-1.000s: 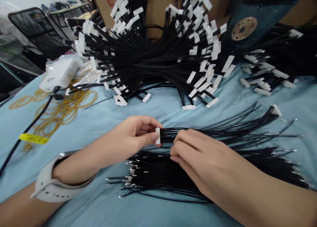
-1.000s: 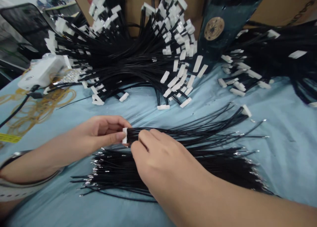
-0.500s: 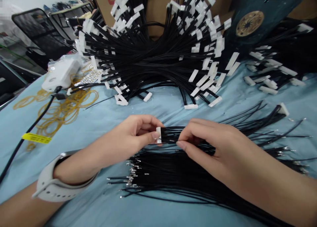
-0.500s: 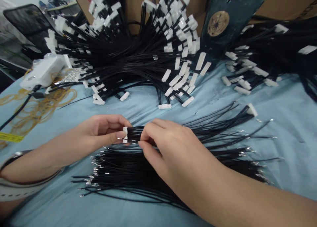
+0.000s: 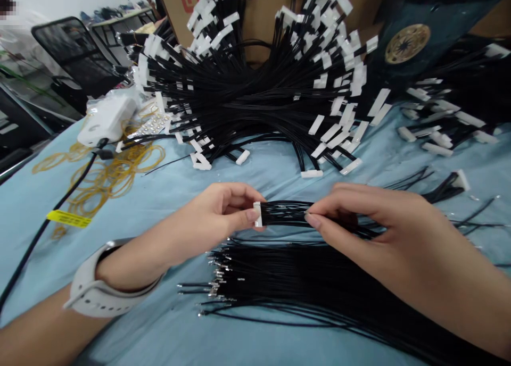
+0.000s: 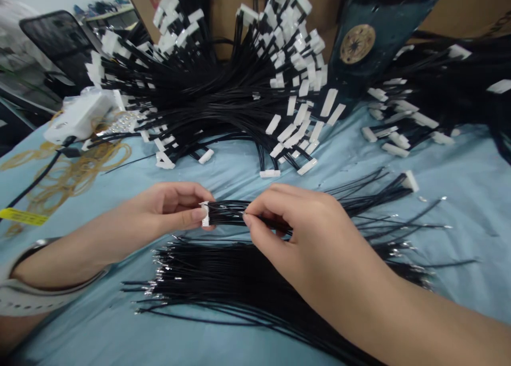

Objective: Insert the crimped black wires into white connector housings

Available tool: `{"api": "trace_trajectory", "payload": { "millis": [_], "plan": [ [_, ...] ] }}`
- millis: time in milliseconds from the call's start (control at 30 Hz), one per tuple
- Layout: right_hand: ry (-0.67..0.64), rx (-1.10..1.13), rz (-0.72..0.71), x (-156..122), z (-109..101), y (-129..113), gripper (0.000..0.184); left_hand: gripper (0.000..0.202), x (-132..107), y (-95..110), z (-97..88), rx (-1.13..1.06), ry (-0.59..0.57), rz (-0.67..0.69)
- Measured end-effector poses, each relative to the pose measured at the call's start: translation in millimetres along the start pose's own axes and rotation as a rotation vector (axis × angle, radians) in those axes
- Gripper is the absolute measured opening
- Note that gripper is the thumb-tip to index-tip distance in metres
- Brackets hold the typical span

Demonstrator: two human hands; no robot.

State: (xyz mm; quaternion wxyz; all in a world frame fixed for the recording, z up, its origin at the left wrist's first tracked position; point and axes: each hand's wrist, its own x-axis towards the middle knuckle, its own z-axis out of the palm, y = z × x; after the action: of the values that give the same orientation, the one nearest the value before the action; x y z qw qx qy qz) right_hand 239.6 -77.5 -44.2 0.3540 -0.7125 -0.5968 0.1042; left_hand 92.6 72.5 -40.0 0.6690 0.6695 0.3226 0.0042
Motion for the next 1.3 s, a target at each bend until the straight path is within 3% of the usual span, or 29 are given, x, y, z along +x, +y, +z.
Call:
{"api": "trace_trajectory", "payload": {
  "millis": [833,967,1133,1300],
  "plan": [
    [-0.084,0.009,-0.028,4,-1,5,0.019,0.006,0,2,-3.0,0.024,0.033,-0.021],
    [-0.077,-0.026,-0.107,4,-1,7,0.018,0.005,0,3,-2.2,0.021,0.034,-0.038],
    [-0.042,-0.184,-0.342,5,-5,14,0.017,0.007,-1,1,-2.2,0.008,0.017,-0.016],
    [0.001,-0.305,-0.438,4,-4,21,0.018,0.008,-1,0,-3.8,0.013,0.004,-0.001]
  ]
}}
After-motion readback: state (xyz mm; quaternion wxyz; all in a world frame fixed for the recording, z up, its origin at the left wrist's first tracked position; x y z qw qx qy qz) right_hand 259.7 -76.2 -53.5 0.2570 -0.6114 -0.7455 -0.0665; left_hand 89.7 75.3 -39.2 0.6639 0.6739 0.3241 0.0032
